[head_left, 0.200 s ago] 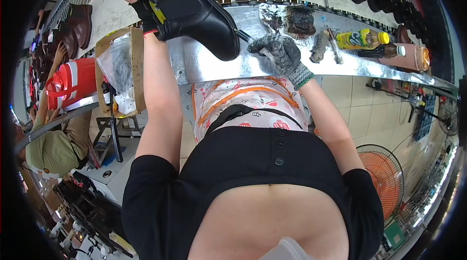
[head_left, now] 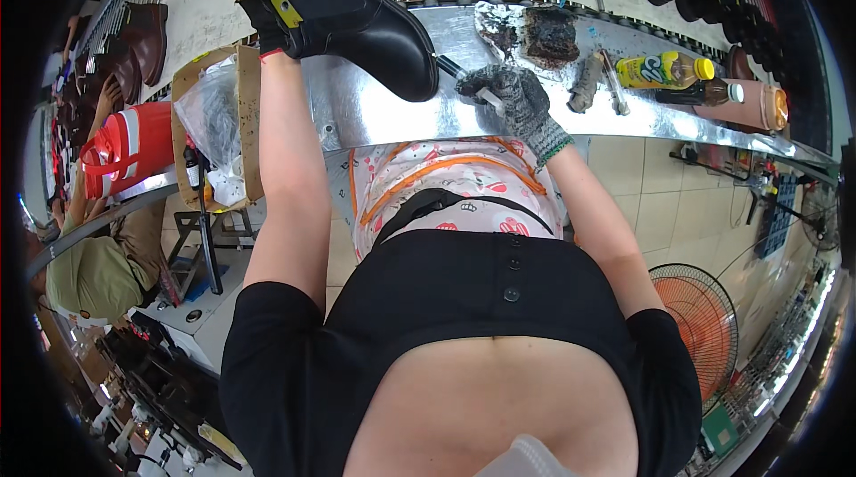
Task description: The person polishes a series of black and brown leather boots on a factory assembly line. They use a brush to apply polish to the boots, handling them one at a time and placing them back on the conveyor belt after treatment.
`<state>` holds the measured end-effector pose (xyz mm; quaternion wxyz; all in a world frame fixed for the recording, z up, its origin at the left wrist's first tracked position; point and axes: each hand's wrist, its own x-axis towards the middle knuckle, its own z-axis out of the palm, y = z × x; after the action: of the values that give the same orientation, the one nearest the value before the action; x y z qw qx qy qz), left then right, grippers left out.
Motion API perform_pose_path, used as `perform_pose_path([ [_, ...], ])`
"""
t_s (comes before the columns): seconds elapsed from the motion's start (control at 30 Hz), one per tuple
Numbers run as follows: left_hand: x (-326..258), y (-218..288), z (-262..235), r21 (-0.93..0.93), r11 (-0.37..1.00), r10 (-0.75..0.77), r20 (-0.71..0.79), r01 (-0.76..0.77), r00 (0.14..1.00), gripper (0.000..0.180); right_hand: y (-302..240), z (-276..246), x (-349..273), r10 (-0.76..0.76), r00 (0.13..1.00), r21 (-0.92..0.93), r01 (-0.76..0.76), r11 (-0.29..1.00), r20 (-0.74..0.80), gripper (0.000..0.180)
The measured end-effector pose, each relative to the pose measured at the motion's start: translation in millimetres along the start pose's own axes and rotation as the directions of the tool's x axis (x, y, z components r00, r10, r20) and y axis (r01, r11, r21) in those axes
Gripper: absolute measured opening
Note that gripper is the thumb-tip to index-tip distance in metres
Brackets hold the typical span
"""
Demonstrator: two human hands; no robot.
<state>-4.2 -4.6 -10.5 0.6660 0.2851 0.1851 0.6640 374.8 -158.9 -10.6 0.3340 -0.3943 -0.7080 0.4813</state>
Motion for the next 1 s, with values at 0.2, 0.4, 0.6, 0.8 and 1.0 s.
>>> perform_pose_path([
  [0.2, 1, 1, -4, 0.274, 0.960, 0.112, -0.200, -0.054, 0.973, 0.096, -12, -3, -4, 0.015, 1.000, -0.105, -0.017, 0.994, -0.022, 0.020],
  [0.4, 8, 4, -8, 0.362, 0.932, 0.157, -0.333, -0.028, 0.930, 0.092, 18, 3, -10, 0.172, 0.984, 0.066, -0.169, 0.983, -0.043, 0.023],
  [0.6, -1, -21, -2, 0.606, 0.789, 0.314, -0.254, -0.102, 0.915, 0.072, 22, 8, -6, 0.622, 0.783, 0.750, -0.404, 0.524, -0.013, 0.074],
  [0.8, -7, -14, -2, 0.983, 0.174, 0.444, -0.032, -0.051, 0.896, 0.055, 11, -4, -8, 0.611, 0.789, 0.678, -0.416, 0.606, -0.062, 0.078],
  [1.0, -11, -9, 13, 0.995, 0.003, 0.488, 0.085, -0.099, 0.869, 0.049, -19, -22, -6, 0.649, 0.743, 0.537, -0.485, 0.691, -0.163, 0.051],
])
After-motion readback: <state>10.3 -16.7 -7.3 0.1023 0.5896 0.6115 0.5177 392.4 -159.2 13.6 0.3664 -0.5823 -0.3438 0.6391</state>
